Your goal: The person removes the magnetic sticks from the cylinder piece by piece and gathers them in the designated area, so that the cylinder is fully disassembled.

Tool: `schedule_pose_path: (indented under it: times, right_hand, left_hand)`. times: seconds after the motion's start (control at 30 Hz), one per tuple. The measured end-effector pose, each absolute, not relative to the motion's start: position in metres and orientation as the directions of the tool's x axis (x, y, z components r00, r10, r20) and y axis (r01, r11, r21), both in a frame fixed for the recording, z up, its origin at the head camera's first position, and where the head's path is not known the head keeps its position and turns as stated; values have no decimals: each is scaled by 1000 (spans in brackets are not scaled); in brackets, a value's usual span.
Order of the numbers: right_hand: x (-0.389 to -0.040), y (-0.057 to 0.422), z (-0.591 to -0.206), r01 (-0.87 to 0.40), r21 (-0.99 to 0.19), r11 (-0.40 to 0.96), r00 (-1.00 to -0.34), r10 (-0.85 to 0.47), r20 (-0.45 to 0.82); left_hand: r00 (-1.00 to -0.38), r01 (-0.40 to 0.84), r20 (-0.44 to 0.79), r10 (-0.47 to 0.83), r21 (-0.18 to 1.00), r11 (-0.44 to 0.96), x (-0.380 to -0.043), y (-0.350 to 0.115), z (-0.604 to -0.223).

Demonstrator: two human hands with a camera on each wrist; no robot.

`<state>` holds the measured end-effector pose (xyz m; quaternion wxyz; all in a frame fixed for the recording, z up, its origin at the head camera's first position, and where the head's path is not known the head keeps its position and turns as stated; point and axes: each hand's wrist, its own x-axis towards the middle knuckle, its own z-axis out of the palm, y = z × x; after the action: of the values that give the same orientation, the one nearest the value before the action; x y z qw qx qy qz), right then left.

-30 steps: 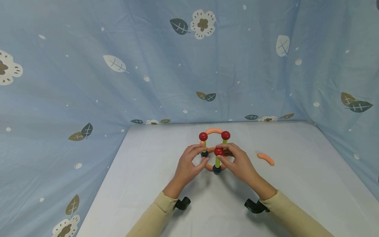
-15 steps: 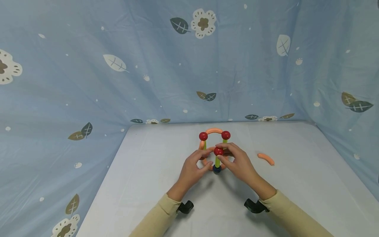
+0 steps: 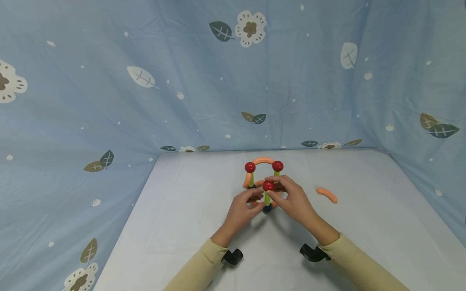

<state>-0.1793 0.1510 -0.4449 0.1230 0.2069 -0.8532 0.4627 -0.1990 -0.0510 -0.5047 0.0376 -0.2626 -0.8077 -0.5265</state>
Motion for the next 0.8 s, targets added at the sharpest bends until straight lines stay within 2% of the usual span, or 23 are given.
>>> schedule_pose_path:
  times: [0.33, 0.8]
  right_hand:
    - [-178, 151, -445, -445, -745, 496, -895, -233, 379]
    - [-179, 151, -446, -447, -744, 497, -894, -227, 385]
  left_hand:
    - [-884, 419, 295, 362, 845, 333, -199, -43, -510]
    - [-882, 441, 323, 343, 821, 361, -202, -36, -512]
